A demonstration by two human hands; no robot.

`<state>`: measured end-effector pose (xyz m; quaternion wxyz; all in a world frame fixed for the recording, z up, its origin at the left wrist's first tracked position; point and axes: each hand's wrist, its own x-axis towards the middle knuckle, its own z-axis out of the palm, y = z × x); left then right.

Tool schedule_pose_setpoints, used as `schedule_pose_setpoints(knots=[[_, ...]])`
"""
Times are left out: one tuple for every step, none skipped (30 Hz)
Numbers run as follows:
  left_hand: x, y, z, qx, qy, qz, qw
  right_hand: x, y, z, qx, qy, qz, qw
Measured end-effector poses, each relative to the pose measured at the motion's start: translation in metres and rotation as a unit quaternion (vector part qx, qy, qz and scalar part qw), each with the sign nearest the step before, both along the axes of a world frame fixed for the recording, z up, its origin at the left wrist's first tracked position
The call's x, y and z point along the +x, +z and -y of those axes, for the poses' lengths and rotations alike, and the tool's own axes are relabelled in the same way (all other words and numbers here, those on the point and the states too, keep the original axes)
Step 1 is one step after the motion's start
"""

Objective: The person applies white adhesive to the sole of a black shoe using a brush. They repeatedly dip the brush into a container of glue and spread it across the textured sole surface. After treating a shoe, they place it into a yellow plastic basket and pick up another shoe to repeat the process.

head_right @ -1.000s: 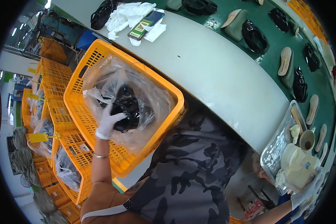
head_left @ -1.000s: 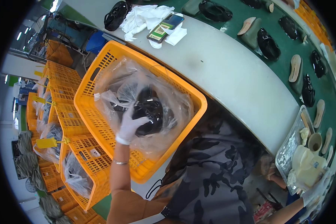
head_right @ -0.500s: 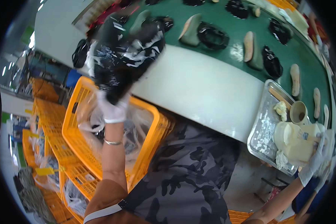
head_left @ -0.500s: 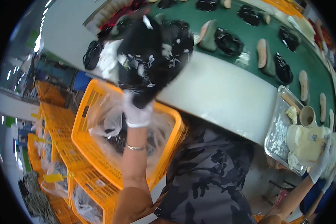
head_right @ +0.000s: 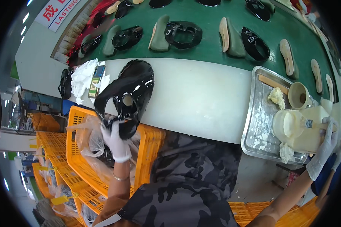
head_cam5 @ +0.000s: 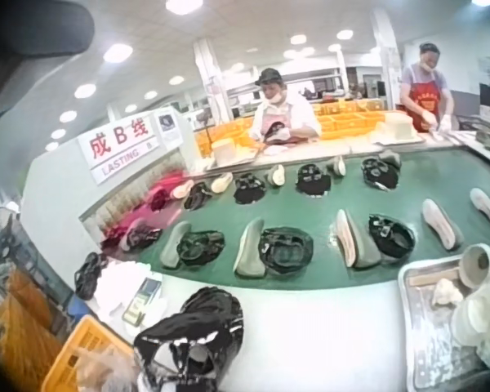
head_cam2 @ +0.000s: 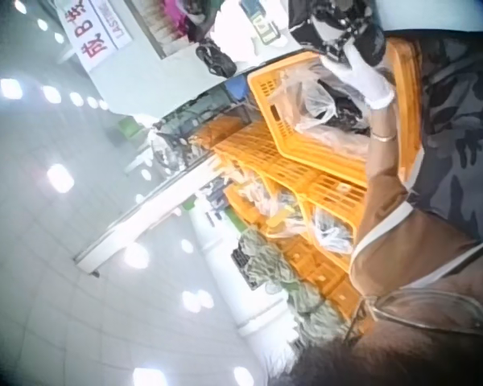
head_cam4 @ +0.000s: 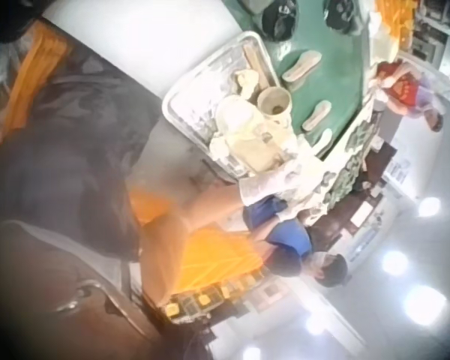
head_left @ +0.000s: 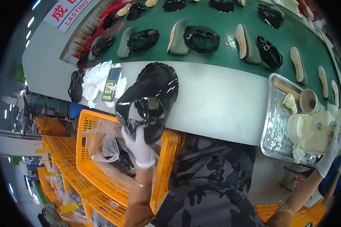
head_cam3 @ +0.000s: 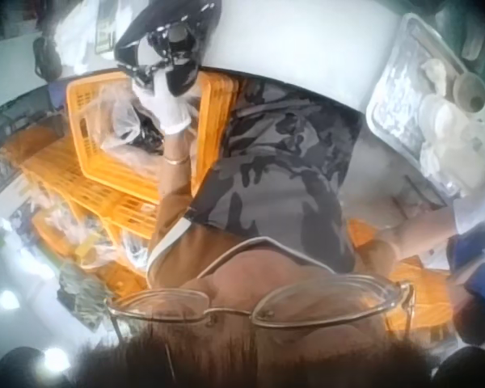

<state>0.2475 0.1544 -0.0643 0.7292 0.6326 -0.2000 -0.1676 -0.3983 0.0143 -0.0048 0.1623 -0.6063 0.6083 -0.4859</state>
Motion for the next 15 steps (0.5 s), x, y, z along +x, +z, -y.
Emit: schedule_pose_setpoints(knots=[[-0.013,0.009,-0.005,-0.022,0.020,-0.006,1.000,0.003,-0.001,-0.002,-0.013,-0.017,-0.003,1.000],[-0.013,0.006,-0.020,-0.039,-0.044,-0.005,0.998,0.007,-0.002,-0.003,-0.025,-0.034,-0.005,0.999],[-0.013,0.006,-0.033,-0.054,-0.106,-0.005,0.993,0.014,-0.001,-0.003,-0.035,-0.049,-0.009,0.998],[-0.031,0.016,-0.025,-0.080,-0.069,-0.001,0.994,0.018,0.001,-0.004,-0.036,-0.051,-0.011,0.998],[-0.024,0.007,-0.037,-0.050,-0.137,0.014,0.989,0.022,0.002,-0.006,-0.037,-0.053,-0.013,0.998],[-0.033,0.018,-0.028,-0.025,-0.202,-0.007,0.979,0.024,0.004,-0.006,-0.040,-0.056,-0.017,0.997],[-0.043,0.029,-0.013,-0.001,-0.270,-0.026,0.962,0.023,0.006,-0.008,-0.039,-0.052,-0.024,0.998],[-0.049,0.028,-0.002,0.007,-0.322,-0.096,0.942,0.021,0.006,-0.008,-0.038,-0.050,-0.033,0.997],[-0.051,0.020,0.010,0.051,-0.327,-0.075,0.941,0.020,0.006,-0.008,-0.037,-0.051,-0.040,0.997],[-0.060,0.024,0.029,0.084,-0.369,-0.046,0.925,0.031,0.007,-0.009,-0.039,-0.059,-0.009,0.997],[-0.069,0.028,0.049,0.115,-0.412,-0.019,0.904,0.048,0.013,-0.010,-0.041,-0.071,0.018,0.996],[-0.074,0.018,0.063,0.090,-0.437,-0.020,0.895,0.055,0.014,-0.007,-0.037,-0.055,0.016,0.998],[-0.069,0.002,0.066,0.128,-0.399,0.119,0.900,0.062,0.011,0.002,-0.032,-0.028,0.026,0.999],[-0.073,0.004,0.073,0.137,-0.417,0.164,0.883,0.072,0.018,-0.001,-0.036,-0.024,0.027,0.999],[-0.077,0.010,0.085,0.137,-0.445,0.207,0.861,0.083,0.034,-0.009,-0.040,-0.031,0.022,0.998]])
